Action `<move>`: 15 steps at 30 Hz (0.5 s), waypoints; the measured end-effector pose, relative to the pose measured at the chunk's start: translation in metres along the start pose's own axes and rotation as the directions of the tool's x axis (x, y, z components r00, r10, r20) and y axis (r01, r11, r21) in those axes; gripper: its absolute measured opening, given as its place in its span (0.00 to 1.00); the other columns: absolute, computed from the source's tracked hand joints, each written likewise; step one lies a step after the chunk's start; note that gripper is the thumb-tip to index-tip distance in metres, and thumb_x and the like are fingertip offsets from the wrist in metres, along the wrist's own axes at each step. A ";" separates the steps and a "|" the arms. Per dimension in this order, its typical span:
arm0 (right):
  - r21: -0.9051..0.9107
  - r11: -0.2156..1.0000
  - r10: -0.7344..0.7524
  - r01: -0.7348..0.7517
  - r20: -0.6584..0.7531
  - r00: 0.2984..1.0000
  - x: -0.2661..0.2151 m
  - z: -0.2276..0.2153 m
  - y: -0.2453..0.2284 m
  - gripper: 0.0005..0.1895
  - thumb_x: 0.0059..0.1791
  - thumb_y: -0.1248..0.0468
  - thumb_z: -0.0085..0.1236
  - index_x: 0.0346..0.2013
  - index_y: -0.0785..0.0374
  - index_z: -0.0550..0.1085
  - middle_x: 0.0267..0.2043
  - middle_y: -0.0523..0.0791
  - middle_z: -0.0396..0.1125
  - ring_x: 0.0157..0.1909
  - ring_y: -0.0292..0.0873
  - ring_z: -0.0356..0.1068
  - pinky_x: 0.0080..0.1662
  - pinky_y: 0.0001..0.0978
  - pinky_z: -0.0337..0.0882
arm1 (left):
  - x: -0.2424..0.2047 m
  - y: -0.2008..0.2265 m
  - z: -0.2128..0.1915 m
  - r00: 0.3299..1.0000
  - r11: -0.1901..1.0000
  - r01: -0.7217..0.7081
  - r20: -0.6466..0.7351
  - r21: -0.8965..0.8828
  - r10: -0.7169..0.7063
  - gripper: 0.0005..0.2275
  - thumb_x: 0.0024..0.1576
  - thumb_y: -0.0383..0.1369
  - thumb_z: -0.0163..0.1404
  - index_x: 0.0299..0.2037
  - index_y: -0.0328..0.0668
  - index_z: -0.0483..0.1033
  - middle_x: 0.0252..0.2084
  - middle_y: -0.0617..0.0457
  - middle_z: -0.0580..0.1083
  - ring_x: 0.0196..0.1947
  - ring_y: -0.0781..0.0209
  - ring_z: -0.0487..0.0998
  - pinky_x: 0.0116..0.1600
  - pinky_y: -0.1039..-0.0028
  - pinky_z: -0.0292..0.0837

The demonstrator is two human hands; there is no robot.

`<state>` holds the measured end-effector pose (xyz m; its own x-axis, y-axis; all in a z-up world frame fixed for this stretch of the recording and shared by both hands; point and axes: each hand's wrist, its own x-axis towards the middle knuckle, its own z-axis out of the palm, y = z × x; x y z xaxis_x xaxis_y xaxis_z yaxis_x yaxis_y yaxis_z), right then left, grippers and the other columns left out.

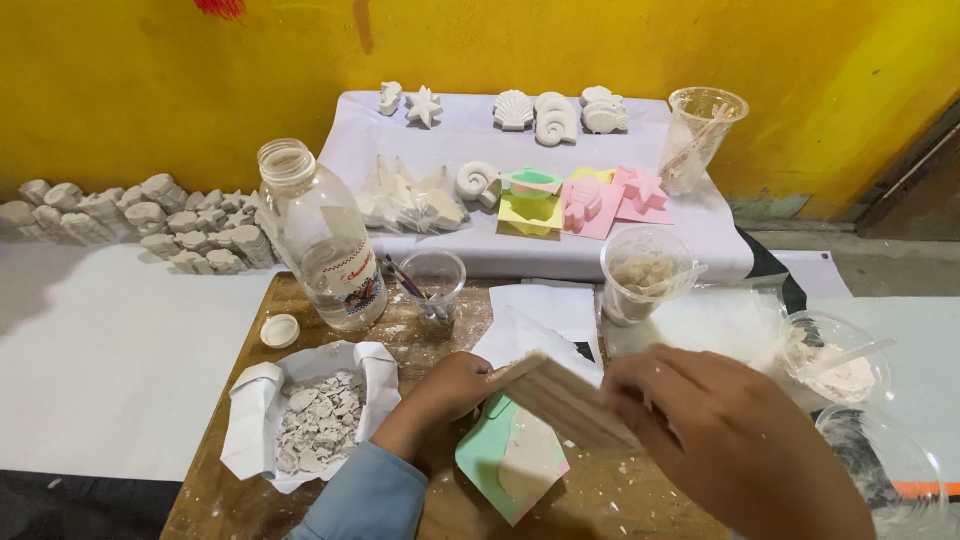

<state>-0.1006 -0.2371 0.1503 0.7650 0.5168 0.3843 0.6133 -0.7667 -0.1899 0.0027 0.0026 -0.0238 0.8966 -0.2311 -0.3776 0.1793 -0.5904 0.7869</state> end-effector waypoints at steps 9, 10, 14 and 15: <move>-0.228 0.954 0.123 -0.195 -0.297 0.947 0.040 0.036 -0.001 0.05 0.50 0.67 0.55 0.41 0.60 0.71 0.34 0.45 0.67 0.24 0.47 0.65 0.28 0.39 0.68 | 0.005 -0.008 0.001 1.000 0.997 -0.016 0.024 0.080 0.015 0.22 0.62 0.46 0.50 0.22 0.35 0.73 0.20 0.52 0.70 0.20 0.61 0.68 0.30 0.70 0.69; -0.314 0.924 0.139 -0.219 -0.256 0.957 0.047 0.042 0.000 0.05 0.54 0.65 0.52 0.44 0.61 0.71 0.33 0.46 0.67 0.24 0.46 0.70 0.29 0.37 0.72 | 0.009 -0.013 0.003 1.000 0.998 -0.012 0.016 0.055 0.011 0.22 0.60 0.50 0.49 0.30 0.35 0.79 0.27 0.44 0.75 0.29 0.53 0.76 0.36 0.66 0.73; -0.428 0.888 0.118 -0.168 -0.141 0.983 0.084 0.071 0.014 0.06 0.56 0.65 0.50 0.48 0.61 0.70 0.35 0.48 0.67 0.25 0.43 0.76 0.30 0.30 0.77 | 0.001 -0.005 0.001 1.000 0.999 0.007 0.014 0.051 -0.007 0.27 0.59 0.53 0.49 0.45 0.31 0.83 0.38 0.38 0.80 0.41 0.45 0.83 0.44 0.62 0.77; -0.430 0.887 0.119 -0.170 -0.142 0.983 0.092 0.081 0.021 0.06 0.56 0.65 0.50 0.48 0.61 0.70 0.35 0.48 0.67 0.25 0.43 0.76 0.30 0.30 0.77 | 0.008 -0.012 0.004 1.000 0.999 0.003 0.016 0.051 -0.004 0.27 0.59 0.53 0.49 0.45 0.31 0.83 0.38 0.38 0.80 0.41 0.45 0.83 0.44 0.62 0.77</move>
<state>-0.0009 -0.1749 0.1083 0.7971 0.3621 0.4832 0.3291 -0.9315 0.1551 0.0062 0.0048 -0.0388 0.8894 -0.2409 -0.3884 0.1610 -0.6302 0.7596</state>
